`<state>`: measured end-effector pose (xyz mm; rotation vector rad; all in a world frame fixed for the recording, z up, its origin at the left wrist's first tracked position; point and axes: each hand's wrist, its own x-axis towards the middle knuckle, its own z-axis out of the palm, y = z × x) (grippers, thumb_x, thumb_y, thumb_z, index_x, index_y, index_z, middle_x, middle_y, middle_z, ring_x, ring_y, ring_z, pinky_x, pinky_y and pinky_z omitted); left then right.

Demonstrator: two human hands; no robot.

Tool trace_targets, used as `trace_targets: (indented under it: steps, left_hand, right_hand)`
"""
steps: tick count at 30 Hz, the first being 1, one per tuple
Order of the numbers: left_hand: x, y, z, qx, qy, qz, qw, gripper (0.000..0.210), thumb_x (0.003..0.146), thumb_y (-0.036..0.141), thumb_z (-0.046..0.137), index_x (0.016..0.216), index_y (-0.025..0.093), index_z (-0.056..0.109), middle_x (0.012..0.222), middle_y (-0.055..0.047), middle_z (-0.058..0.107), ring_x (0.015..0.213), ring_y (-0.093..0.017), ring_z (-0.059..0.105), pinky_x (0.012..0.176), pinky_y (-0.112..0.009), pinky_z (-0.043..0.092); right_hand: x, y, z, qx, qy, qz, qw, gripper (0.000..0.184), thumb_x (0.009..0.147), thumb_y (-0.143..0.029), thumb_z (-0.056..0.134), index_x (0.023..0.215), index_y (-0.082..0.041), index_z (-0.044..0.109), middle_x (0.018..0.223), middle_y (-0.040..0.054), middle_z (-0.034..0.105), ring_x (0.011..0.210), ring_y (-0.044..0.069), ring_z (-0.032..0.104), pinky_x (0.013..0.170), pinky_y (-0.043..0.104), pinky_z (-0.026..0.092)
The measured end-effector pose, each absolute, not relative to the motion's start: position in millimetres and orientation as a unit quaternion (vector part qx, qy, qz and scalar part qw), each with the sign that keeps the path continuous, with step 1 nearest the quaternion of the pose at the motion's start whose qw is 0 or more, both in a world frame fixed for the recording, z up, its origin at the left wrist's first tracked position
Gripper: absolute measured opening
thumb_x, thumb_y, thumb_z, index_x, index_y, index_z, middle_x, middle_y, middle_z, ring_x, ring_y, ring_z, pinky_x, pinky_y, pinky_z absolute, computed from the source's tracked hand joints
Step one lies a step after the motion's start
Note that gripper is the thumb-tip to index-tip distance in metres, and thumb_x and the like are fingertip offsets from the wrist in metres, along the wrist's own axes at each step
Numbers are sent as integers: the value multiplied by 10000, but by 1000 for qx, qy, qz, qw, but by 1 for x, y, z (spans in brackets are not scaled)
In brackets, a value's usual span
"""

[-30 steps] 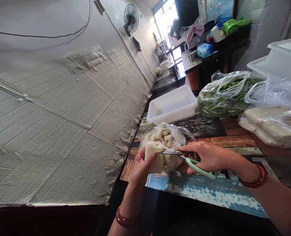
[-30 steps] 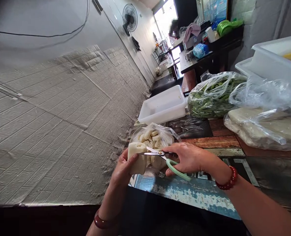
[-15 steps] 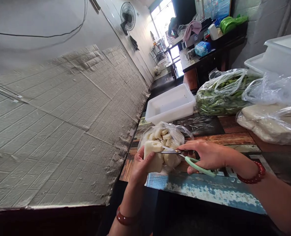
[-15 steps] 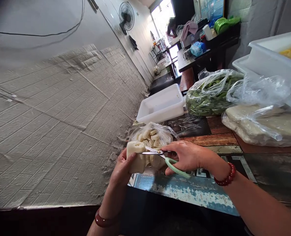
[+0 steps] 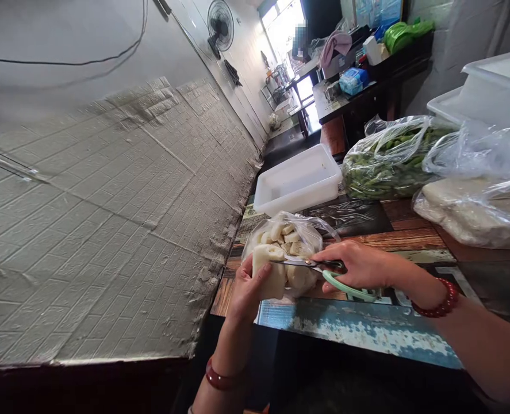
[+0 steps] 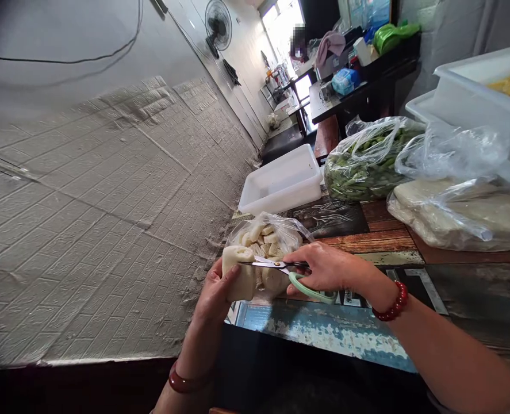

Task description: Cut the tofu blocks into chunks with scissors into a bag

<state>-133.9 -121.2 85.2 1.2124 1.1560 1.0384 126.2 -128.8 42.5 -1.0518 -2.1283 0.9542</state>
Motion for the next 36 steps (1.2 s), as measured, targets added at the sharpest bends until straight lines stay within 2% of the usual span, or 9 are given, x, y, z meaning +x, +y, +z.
trace_targets:
  steps: [7,14,19,24,28,36]
  left_hand:
    - [-137,-121,84,506,479,442,565,460,659,388,836,1048,174,714,887,-65,737,694,-173,669,628,-246,548]
    - [-136,-123,86,502,475,445,570,459,645,389,846,1029,170,720,877,-67,739,688,-178,666,629,-252,538]
    - [-137,-125,90,500,467,445,578,513,651,394,846,1086,166,699,950,-79,742,764,-201,683,683,-266,541]
    - [-143,-125,90,497,444,454,591,574,656,404,847,1149,177,660,1014,-88,734,820,-216,689,718,-285,553]
    - [-145,-124,87,492,444,450,598,522,690,434,820,1105,150,680,999,-110,738,804,-217,692,687,-260,541]
    - [-138,-125,87,516,469,437,568,454,679,411,828,1058,188,712,963,-83,741,797,-222,689,693,-284,539]
  right_hand:
    - [125,-130,46,-359,-801,356,319,359,804,-379,715,1114,-201,749,1010,65,766,883,233,682,729,265,477]
    - [125,-131,48,-353,-796,378,317,342,804,-393,701,1084,-208,767,954,45,779,832,235,686,760,280,501]
    - [123,-130,43,-365,-787,385,317,402,791,-441,706,1131,-232,755,970,40,785,843,257,703,772,294,531]
    - [119,-131,38,-412,-774,356,323,540,745,-456,739,1218,-197,707,1110,83,751,954,286,695,813,322,549]
    - [121,-133,39,-422,-777,357,301,655,686,-430,780,1278,-177,658,1185,103,712,979,290,677,829,347,555]
    - [125,-133,42,-425,-777,371,279,727,670,-445,781,1333,-195,617,1243,101,684,1101,320,637,926,395,526]
